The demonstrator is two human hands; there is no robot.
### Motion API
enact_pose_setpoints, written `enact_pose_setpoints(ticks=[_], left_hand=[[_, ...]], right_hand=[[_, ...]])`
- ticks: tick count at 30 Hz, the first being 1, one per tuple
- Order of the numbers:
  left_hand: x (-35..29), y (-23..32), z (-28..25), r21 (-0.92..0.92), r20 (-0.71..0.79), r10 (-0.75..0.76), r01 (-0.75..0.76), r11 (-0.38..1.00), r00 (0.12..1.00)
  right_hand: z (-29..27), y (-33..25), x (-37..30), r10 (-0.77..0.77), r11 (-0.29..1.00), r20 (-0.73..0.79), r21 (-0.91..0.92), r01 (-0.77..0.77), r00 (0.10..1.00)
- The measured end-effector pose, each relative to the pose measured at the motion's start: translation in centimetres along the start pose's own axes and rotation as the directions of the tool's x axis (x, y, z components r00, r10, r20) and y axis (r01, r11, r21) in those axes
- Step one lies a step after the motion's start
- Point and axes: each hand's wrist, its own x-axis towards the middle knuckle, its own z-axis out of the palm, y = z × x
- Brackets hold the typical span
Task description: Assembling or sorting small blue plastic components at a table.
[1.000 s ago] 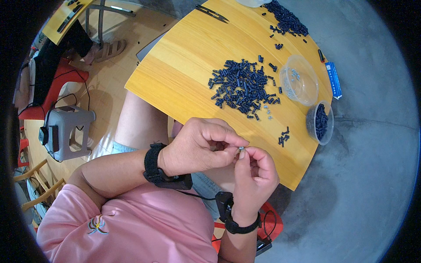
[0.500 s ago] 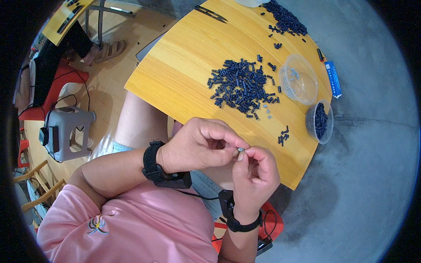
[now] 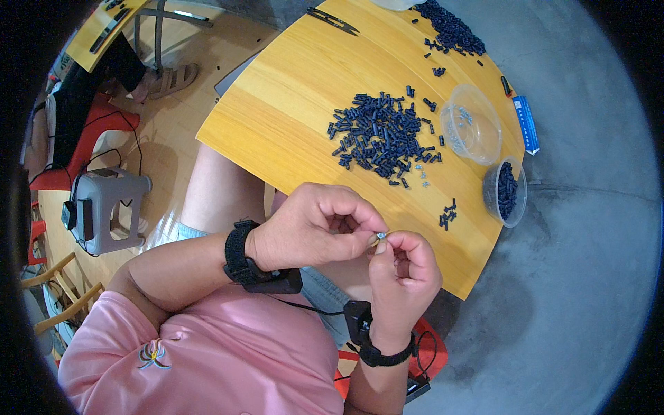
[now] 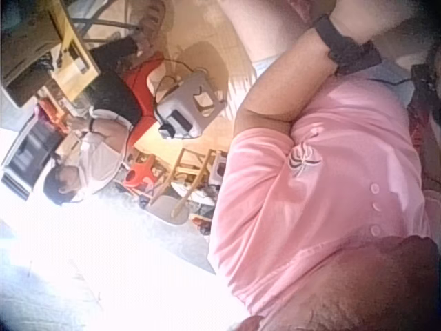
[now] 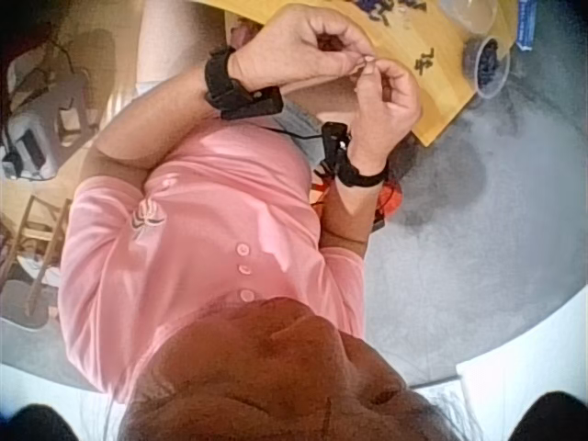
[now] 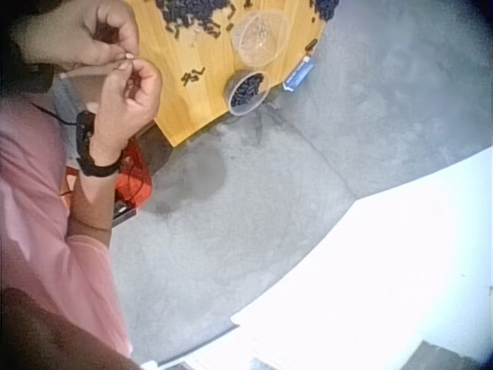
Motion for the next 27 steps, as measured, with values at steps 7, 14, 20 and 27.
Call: enact_pose_setpoints(ticks=[7, 14, 20, 27], left_hand=[[0.1, 0.1, 0.0, -0.028, 0.002, -0.098, 0.098, 0.995, 0.995], [0.4, -0.3, -0.7, -0.227, 0.002, -0.284, 0.277, 0.934, 0.959], [0.6, -0.5, -1.4, -0.26, 0.092, -0.366, 0.377, 0.889, 0.926], [0.6, -0.5, -1.8, -0.281, 0.163, -0.399, 0.43, 0.858, 0.902]], right_hand=[[0.0, 0.1, 0.1, 0.06, 0.998, 0.014, 0.026, -0.06, 0.998], [0.1, 0.9, 0.3, -0.25, 0.911, 0.031, -0.33, 0.246, 0.968], [0.2, -0.2, 0.6, -0.423, 0.743, 0.18, -0.492, 0.453, 0.888], [-0.9, -0.4, 1.0, -0.453, 0.617, 0.369, -0.528, 0.584, 0.812]])
